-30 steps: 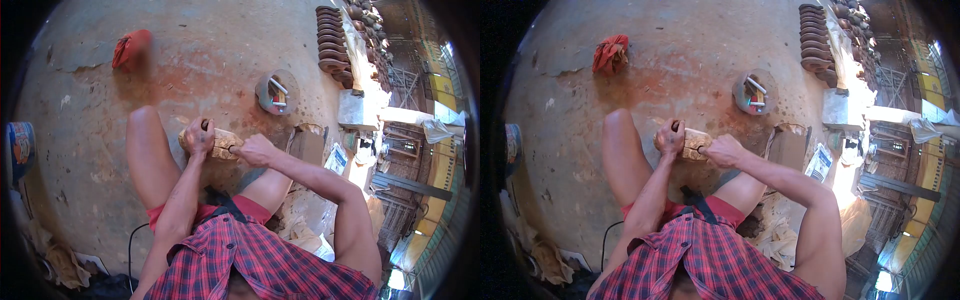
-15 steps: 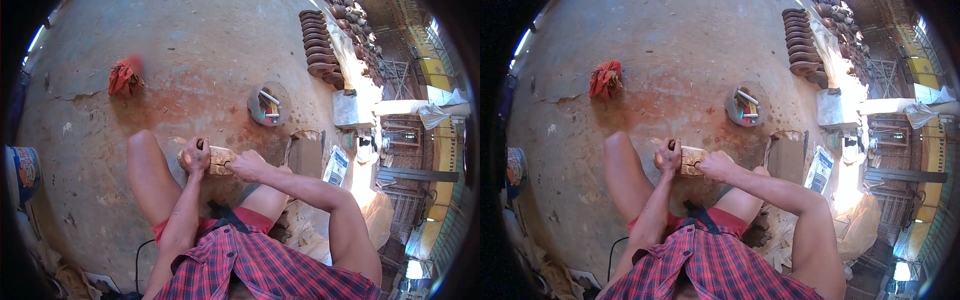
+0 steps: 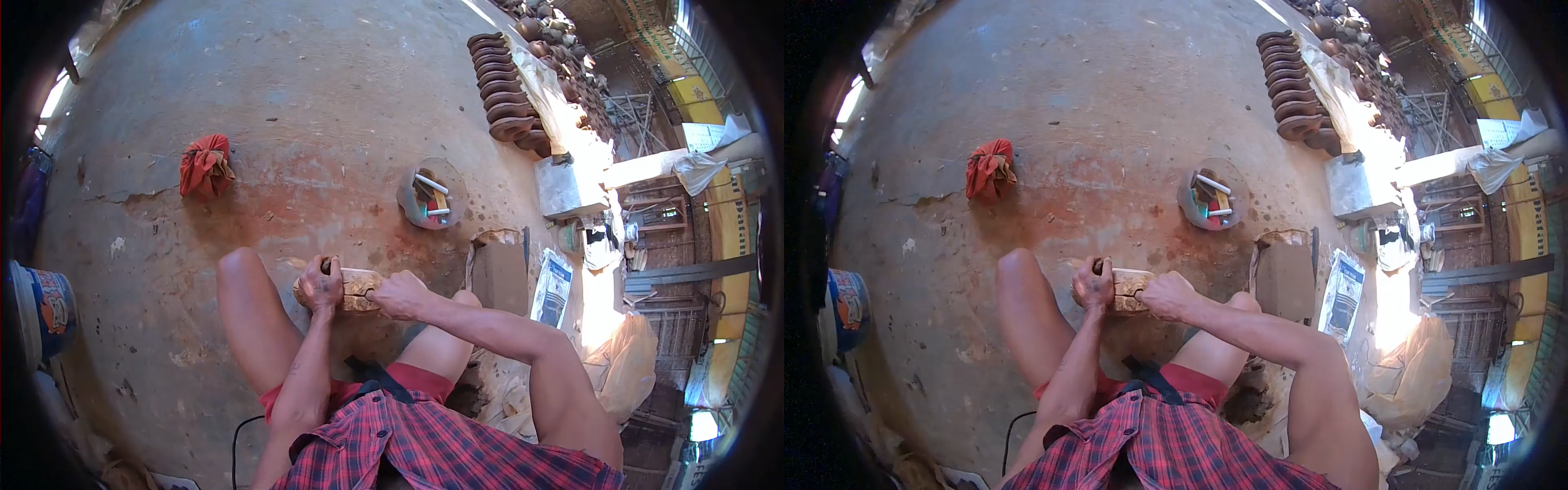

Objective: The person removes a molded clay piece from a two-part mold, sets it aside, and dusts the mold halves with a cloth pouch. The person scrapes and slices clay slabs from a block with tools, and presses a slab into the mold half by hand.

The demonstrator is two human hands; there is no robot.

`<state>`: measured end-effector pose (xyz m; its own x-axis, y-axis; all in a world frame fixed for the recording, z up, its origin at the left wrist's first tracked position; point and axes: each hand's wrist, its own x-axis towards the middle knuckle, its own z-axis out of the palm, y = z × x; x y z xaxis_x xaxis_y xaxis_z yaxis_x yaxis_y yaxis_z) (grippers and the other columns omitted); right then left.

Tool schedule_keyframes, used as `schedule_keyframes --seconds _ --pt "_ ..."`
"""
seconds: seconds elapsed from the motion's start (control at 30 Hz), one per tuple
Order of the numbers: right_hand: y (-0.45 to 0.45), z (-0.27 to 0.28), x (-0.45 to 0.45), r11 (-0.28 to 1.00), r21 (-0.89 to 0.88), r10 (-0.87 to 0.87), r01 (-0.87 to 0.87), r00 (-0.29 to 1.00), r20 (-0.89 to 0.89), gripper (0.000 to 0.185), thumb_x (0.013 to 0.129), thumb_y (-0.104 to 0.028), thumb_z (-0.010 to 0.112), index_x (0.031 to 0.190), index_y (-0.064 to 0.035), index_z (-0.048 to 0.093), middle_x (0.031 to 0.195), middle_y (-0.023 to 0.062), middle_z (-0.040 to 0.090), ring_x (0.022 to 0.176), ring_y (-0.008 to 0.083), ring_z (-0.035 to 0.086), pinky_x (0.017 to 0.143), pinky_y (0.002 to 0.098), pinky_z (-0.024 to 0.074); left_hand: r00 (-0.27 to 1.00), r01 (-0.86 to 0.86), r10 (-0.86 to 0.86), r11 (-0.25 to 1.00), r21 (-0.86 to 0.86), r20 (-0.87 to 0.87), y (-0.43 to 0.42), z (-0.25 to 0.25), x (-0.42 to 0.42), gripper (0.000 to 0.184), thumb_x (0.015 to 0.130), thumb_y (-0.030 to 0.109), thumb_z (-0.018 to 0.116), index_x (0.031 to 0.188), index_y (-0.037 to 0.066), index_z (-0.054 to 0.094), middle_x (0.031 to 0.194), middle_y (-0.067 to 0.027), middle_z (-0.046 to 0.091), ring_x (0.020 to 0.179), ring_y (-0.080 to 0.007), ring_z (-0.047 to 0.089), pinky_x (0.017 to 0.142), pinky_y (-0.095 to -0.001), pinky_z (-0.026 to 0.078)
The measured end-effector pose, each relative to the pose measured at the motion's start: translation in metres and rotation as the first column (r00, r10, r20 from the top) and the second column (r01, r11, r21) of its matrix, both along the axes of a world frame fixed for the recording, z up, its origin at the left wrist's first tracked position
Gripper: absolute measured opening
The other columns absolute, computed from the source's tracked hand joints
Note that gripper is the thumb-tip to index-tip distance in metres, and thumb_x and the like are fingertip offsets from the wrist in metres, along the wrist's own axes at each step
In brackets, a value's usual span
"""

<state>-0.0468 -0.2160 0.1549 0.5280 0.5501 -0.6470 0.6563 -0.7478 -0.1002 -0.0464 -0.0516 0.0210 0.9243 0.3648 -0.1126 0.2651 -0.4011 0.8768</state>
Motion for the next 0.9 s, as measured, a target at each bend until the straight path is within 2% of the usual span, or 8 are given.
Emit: schedule_keyframes --seconds 0.3,0.37,0.5,0.57,0.63,0.67,0.83,0.9 --pt "0.018 0.029 -0.008 0.924 -0.004 -0.378 0.382 0.911 -0.168 0.047 0.084 -0.043 0.082 0.118 -0.0119 0.073 0.107 0.0234 0.076 0.101 0.0421 0.074 0.086 0.0532 0.0598 0.999 -0.011 0.011 1.0 -0.013 -0.049 0.0 0.009 0.0 0.026 0.09 0.03 0.073 0.094 0.005 0.076 0.093 -0.0202 0.076 0.087 -0.0412 0.073 0.079 -0.0499 0.056" --pt "0.02 0.007 -0.019 0.809 0.013 -0.57 0.587 0.791 -0.223 0.057 0.08 -0.046 0.085 0.117 -0.0045 0.073 0.11 0.0274 0.074 0.108 0.0439 0.071 0.09 0.0541 0.0584 0.994 -0.024 0.025 1.0 0.004 -0.106 0.001 0.014 0.0 0.026 0.09 0.03 0.073 0.095 0.005 0.076 0.094 -0.0198 0.076 0.087 -0.0408 0.073 0.079 -0.049 0.056" --pt "0.021 -0.025 -0.048 0.712 0.245 -0.643 0.659 0.751 -0.149 0.06 0.078 -0.044 0.089 0.113 0.0022 0.072 0.094 0.023 0.076 0.09 0.0358 0.076 0.077 0.0479 0.0604 0.998 -0.008 0.008 1.0 -0.004 -0.062 0.001 0.007 -0.001 0.027 0.089 0.032 0.074 0.095 0.006 0.076 0.093 -0.0193 0.076 0.087 -0.0407 0.073 0.078 -0.0489 0.057" --pt "0.032 -0.019 -0.048 0.393 0.299 -0.789 0.869 0.486 -0.375 0.059 0.077 -0.043 0.092 0.107 0.0039 0.07 0.075 0.0125 0.072 0.065 0.0225 0.071 0.06 0.039 0.0566 0.997 -0.014 0.016 0.999 0.032 -0.073 -0.001 0.006 0.001 0.027 0.089 0.033 0.074 0.094 0.007 0.076 0.093 -0.0186 0.076 0.087 -0.0402 0.073 0.078 -0.0489 0.056" --pt "0.042 0.003 -0.043 0.181 0.242 -0.791 0.953 0.288 -0.54 0.056 0.078 -0.042 0.094 0.103 0.0014 0.069 0.064 0.0033 0.064 0.051 0.0119 0.059 0.048 0.0313 0.0483 0.997 -0.016 0.021 0.998 0.06 -0.08 0.0 0.006 -0.002 0.027 0.089 0.033 0.074 0.093 0.007 0.076 0.092 -0.0183 0.076 0.086 -0.04 0.073 0.077 -0.0489 0.057" --pt "0.042 0.003 -0.038 0.153 0.076 -0.836 0.985 0.17 -0.522 0.055 0.077 -0.042 0.094 0.103 -0.0005 0.068 0.065 0.0045 0.066 0.05 0.012 0.059 0.046 0.0302 0.0459 0.996 -0.014 0.018 0.999 0.043 -0.089 0.001 0.011 0.0 0.027 0.089 0.033 0.074 0.093 0.007 0.075 0.092 -0.0182 0.075 0.086 -0.04 0.073 0.077 -0.0489 0.056" --pt "0.063 -0.005 -0.051 -0.051 0.066 -0.815 0.997 -0.003 -0.58 0.054 0.079 -0.042 0.093 0.108 -0.0035 0.068 0.062 0.0042 0.066 0.048 0.0086 0.057 0.043 0.0278 0.0415 0.995 -0.032 0.034 0.999 0.024 -0.09 0.001 0.009 -0.001 0.025 0.089 0.031 0.075 0.09 0.006 0.073 0.09 -0.0193 0.074 0.085 -0.0418 0.072 0.076 -0.0506 0.056" --pt "0.064 -0.012 -0.057 -0.109 0.204 -0.866 0.973 0.008 -0.5 0.049 0.077 -0.04 0.092 0.091 0.0018 0.073 0.072 0.0137 0.074 0.062 0.024 0.072 0.059 0.0379 0.0559 0.998 -0.032 0.034 0.999 0.03 -0.047 0.001 0.007 0.001 0.025 0.089 0.031 0.075 0.09 0.006 0.073 0.09 -0.0202 0.074 0.084 -0.0424 0.072 0.075 -0.0511 0.055"
